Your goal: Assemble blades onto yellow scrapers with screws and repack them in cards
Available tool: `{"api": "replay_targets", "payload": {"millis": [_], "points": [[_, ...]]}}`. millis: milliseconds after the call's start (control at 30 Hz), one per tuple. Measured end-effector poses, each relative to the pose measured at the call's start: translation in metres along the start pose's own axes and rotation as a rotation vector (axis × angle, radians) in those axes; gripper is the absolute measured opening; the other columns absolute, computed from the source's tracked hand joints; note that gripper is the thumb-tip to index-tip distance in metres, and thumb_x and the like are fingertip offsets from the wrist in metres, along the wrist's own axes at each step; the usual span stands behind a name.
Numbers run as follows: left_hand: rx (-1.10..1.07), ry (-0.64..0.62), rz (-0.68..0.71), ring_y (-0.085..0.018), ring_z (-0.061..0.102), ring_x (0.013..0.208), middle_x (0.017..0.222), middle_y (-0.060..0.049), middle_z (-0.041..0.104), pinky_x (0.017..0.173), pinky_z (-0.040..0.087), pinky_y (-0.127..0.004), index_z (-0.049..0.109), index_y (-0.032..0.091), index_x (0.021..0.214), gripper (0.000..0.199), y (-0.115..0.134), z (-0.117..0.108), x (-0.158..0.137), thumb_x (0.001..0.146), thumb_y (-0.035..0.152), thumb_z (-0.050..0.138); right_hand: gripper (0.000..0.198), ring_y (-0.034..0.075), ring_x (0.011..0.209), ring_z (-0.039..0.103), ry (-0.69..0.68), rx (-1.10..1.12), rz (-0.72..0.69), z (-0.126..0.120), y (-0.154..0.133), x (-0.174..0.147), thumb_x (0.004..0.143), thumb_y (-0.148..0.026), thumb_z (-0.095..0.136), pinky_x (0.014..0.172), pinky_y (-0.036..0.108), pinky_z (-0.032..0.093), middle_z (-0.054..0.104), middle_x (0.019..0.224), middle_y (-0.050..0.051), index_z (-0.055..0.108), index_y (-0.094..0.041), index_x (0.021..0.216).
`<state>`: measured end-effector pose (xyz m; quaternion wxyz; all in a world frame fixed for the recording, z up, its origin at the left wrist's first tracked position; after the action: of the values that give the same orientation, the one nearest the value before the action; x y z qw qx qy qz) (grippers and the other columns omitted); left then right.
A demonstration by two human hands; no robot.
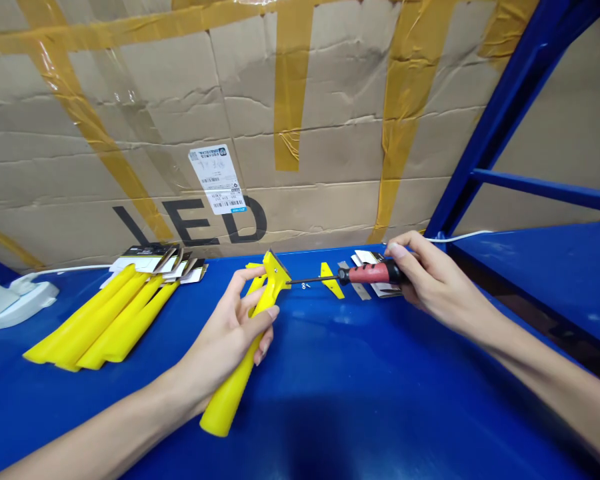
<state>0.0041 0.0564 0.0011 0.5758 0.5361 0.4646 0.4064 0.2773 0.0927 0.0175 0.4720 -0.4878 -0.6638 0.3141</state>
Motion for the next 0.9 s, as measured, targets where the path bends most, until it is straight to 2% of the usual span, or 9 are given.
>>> {"api": "replay_targets", "payload": {"millis": [167, 233, 333, 400, 533, 667, 733, 800, 900], "points": [[-0.019, 0.035, 0.029, -0.007, 0.045, 0.048, 0.066, 0.009, 0.055, 0.045, 0.038, -0.016, 0.038, 0.030, 0.134, 0.056, 0.002, -0.005, 0.001, 0.088, 0.025, 0.070, 0.042, 0.016, 0.074, 0.068, -0.205, 0.107, -0.080, 0.012, -0.009, -0.005, 0.094, -0.051, 0.066, 0.065, 0.030, 0.058, 0.066, 0.101, 0.003, 0.048, -0.029, 0.124], [-0.024, 0.040, 0.028, -0.008, 0.044, 0.048, 0.064, 0.009, 0.053, 0.045, 0.038, -0.016, 0.038, 0.030, 0.135, 0.058, 0.004, -0.005, 0.001, 0.087, 0.023, 0.071, 0.039, 0.012, 0.061, 0.063, -0.190, 0.110, -0.101, 0.013, -0.012, -0.006, 0.094, -0.049, 0.067, 0.058, 0.026, 0.054, 0.064, 0.086, -0.001, 0.047, -0.029, 0.121], [-0.015, 0.029, 0.021, -0.008, 0.044, 0.047, 0.060, 0.009, 0.052, 0.045, 0.038, -0.017, 0.038, 0.029, 0.135, 0.054, 0.005, -0.004, 0.001, 0.089, 0.023, 0.068, 0.031, 0.008, 0.039, 0.045, -0.084, 0.028, -0.022, 0.009, -0.005, -0.004, 0.100, -0.057, 0.052, 0.039, 0.021, 0.037, 0.050, 0.060, -0.008, 0.048, -0.027, 0.108], [-0.015, 0.022, 0.024, -0.007, 0.044, 0.047, 0.063, 0.009, 0.054, 0.045, 0.038, -0.017, 0.038, 0.029, 0.134, 0.052, 0.004, -0.003, 0.001, 0.091, 0.023, 0.066, 0.036, 0.010, 0.043, 0.052, -0.061, 0.025, 0.022, 0.007, -0.001, -0.003, 0.098, -0.060, 0.052, 0.039, 0.022, 0.040, 0.058, 0.068, -0.004, 0.051, -0.026, 0.109], [-0.029, 0.019, 0.018, -0.007, 0.044, 0.047, 0.065, 0.008, 0.055, 0.045, 0.038, -0.016, 0.038, 0.029, 0.133, 0.051, 0.003, -0.002, 0.001, 0.091, 0.024, 0.066, 0.046, 0.017, 0.074, 0.069, -0.114, 0.106, -0.064, 0.007, -0.008, -0.002, 0.085, -0.050, 0.076, 0.066, 0.032, 0.062, 0.068, 0.104, 0.005, 0.054, -0.028, 0.118], [-0.041, 0.026, 0.025, -0.007, 0.043, 0.045, 0.061, 0.009, 0.054, 0.044, 0.037, -0.016, 0.038, 0.028, 0.134, 0.052, 0.006, -0.003, 0.000, 0.091, 0.022, 0.066, 0.032, 0.012, 0.049, 0.056, -0.122, 0.063, -0.037, 0.013, -0.008, -0.002, 0.092, -0.051, 0.067, 0.044, 0.024, 0.049, 0.058, 0.065, -0.004, 0.055, -0.024, 0.106], [-0.048, 0.036, 0.025, -0.007, 0.043, 0.045, 0.061, 0.009, 0.053, 0.044, 0.038, -0.016, 0.038, 0.027, 0.134, 0.053, 0.007, -0.004, 0.000, 0.090, 0.020, 0.066, 0.033, 0.010, 0.040, 0.049, -0.109, 0.049, -0.007, 0.016, -0.006, -0.003, 0.096, -0.055, 0.060, 0.036, 0.022, 0.040, 0.053, 0.059, -0.007, 0.053, -0.024, 0.105], [-0.049, 0.045, 0.030, -0.006, 0.044, 0.045, 0.063, 0.009, 0.053, 0.043, 0.038, -0.015, 0.038, 0.027, 0.133, 0.053, 0.008, -0.005, 0.000, 0.089, 0.020, 0.067, 0.034, 0.011, 0.042, 0.055, -0.102, 0.007, -0.036, 0.017, -0.009, -0.004, 0.096, -0.055, 0.059, 0.040, 0.024, 0.045, 0.059, 0.062, -0.005, 0.054, -0.024, 0.106], [-0.049, 0.025, 0.036, -0.005, 0.045, 0.046, 0.070, 0.008, 0.057, 0.042, 0.038, -0.015, 0.040, 0.028, 0.132, 0.052, 0.008, -0.004, 0.001, 0.089, 0.023, 0.070, 0.031, 0.021, 0.074, 0.074, -0.100, -0.185, -0.213, 0.012, -0.020, -0.006, 0.090, -0.048, 0.070, 0.068, 0.033, 0.060, 0.077, 0.091, 0.005, 0.066, -0.024, 0.108]]}}
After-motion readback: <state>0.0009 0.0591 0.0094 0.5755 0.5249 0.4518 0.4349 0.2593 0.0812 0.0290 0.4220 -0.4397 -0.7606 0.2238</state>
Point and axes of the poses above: each hand's wrist, its own x-axis towards the middle knuckle, its own z-axis out of the palm, y = z × x, the point moved 7 cm from there along x, towards the middle knuckle
